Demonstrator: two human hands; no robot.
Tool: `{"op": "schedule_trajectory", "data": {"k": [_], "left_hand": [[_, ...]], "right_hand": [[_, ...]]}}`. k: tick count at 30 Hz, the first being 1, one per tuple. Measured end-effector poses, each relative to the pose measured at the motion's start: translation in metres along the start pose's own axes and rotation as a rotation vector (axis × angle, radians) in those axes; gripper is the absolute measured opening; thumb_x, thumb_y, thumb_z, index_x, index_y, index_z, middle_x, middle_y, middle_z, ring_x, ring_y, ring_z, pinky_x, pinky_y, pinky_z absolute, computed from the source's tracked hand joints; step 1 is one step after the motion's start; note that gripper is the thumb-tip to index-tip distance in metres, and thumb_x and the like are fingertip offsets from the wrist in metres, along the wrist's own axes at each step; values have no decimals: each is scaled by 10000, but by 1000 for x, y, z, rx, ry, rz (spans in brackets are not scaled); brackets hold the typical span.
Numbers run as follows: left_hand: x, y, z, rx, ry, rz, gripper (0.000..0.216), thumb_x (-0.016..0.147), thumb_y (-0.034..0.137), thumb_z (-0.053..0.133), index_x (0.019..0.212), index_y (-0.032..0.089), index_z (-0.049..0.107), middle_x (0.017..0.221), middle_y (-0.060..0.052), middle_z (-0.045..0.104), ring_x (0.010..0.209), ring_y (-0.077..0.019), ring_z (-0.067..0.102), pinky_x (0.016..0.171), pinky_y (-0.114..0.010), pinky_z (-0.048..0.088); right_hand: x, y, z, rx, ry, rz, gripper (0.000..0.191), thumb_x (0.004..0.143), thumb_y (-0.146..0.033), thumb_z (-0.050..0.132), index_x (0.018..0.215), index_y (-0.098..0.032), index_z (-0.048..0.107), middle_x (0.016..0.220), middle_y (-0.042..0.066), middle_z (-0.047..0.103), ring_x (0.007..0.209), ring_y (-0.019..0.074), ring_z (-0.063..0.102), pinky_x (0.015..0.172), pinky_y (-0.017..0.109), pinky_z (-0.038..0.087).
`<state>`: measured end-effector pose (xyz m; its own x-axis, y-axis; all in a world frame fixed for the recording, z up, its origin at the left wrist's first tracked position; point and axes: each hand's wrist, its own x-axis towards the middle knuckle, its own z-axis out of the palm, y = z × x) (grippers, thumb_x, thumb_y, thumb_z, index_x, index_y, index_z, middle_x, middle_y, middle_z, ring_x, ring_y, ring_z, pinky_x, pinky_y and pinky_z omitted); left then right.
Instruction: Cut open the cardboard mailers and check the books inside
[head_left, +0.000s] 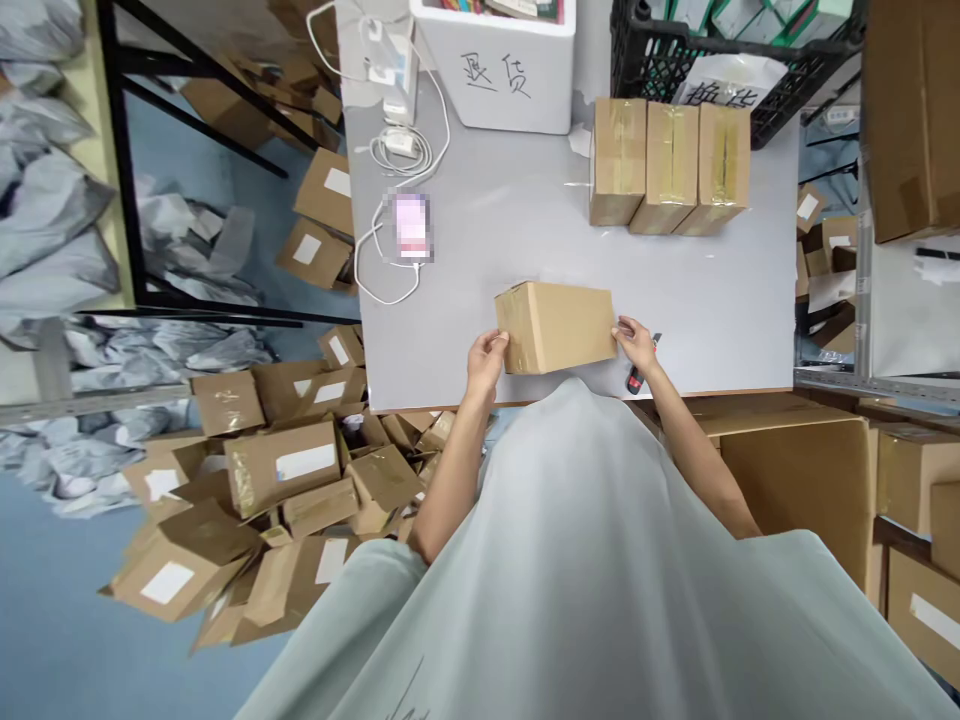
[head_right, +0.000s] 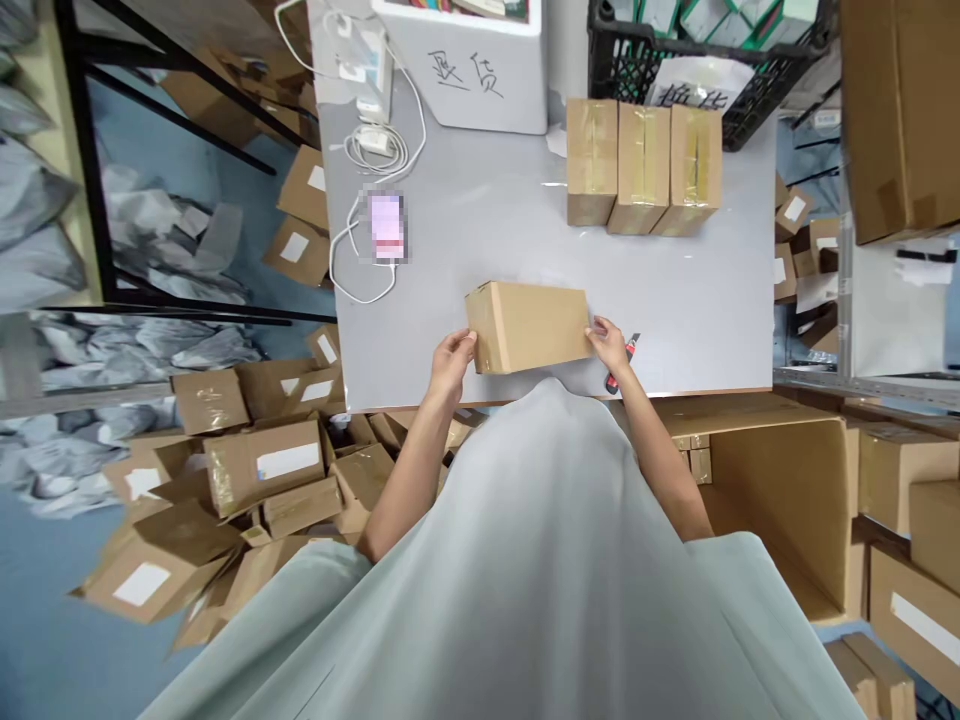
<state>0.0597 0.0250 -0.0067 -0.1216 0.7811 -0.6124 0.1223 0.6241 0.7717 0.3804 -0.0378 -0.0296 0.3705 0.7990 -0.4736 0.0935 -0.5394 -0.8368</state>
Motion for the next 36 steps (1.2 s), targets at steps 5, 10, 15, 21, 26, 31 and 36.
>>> {"op": "schedule_trajectory", "data": {"k": [5,10,15,21,26,31,36], "left_hand": [[-14,11,9,31,-62,67,460,876,381,855,1272,194,714,1311,-145,797,1266,-303,755,1170,-480,587],[-25,24,37,23,-191,141,494,838,359,849,1291,199,737,1299,-127,797,1200,-282,769,1124,-459,615],[-38,34,62,25,-263,163,614,889,451,821,1438,196,715,1323,-135,783,1137,-274,773,1064,-431,624],[-47,41,49,93,-155,162,620,904,354,789,1504,216,713,1367,-123,777,1119,-269,765,1041,-421,632],[-57,51,26,164,-57,274,588,916,300,752,1497,213,728,1436,-140,734,1161,-280,753,1030,-415,638],[-61,58,12,214,4,319,471,921,294,750,1386,222,781,1372,-122,750,1144,-276,748,1049,-415,622],[-67,44,15,142,-81,308,392,929,383,762,1293,248,814,1352,-101,777,1137,-279,763,1084,-443,613]], "right_hand": [[-45,-33,-14,8,38,-139,781,905,-822,713,1389,-211,759,1531,197,714,1400,372,698,1237,602,550],[-79,-62,-10,-42,-47,-167,831,891,-851,748,1498,-285,730,1573,151,673,1423,385,676,1125,561,657],[-76,-68,-9,-138,-11,-217,869,910,-850,730,1563,-277,711,1544,154,675,1386,391,688,1168,564,636],[-74,-72,1,-152,-88,-226,845,970,-887,603,1543,-280,735,1510,145,684,1403,390,678,1160,561,635],[-67,-67,26,-96,-174,-238,810,990,-876,578,1523,-288,741,1464,134,724,1341,357,711,1150,513,630],[-61,-53,40,-52,-204,-249,792,984,-872,582,1486,-285,756,1398,123,768,1271,331,751,1150,501,617],[-62,-36,23,59,-259,-200,862,935,-870,655,1512,-234,727,1543,152,713,1317,354,748,1190,528,597]]}}
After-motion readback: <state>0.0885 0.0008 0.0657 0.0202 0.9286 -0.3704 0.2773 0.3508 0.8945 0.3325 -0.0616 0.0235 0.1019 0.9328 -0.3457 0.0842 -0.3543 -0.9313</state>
